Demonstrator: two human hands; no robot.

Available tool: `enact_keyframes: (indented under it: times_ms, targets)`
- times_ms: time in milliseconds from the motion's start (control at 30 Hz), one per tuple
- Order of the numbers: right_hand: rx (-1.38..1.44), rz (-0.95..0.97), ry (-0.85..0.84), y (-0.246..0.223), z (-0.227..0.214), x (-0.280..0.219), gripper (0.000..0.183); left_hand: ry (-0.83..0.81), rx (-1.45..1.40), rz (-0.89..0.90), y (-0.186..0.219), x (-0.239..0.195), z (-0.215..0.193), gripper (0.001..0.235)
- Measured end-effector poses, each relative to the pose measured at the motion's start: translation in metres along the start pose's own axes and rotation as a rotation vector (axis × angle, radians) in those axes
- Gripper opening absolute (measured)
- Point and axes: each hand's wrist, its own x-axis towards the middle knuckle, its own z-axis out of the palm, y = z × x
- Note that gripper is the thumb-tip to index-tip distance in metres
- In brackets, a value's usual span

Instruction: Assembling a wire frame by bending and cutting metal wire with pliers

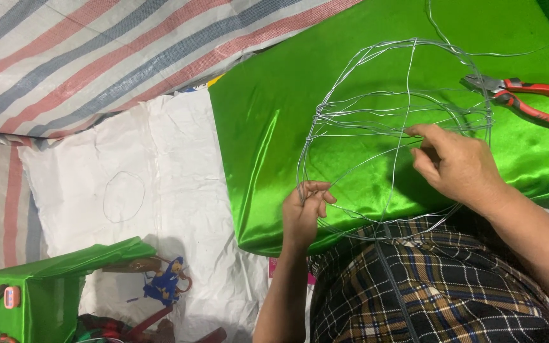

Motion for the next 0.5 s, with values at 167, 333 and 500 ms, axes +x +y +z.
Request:
enact_keyframes:
  times_ms: [167,333,500]
  targets:
    - [-0.13,-0.317,0.314,-0.021,-0.003,-0.002,0.024,-0.006,0.022,-0.058,0.013,-0.001,0.005,0.02]
    - [-0.001,-0.6,0.213,-0.085,0.007,0.007,0.026,-0.037,-0.1,0.177,-0.023,0.007,0.006,0.018]
    - [-0.009,-0.702,0.129,-0.085,0.047,0.009,0.005,-0.079,-0.067,0.199,-0.011,0.005,0.007,0.02]
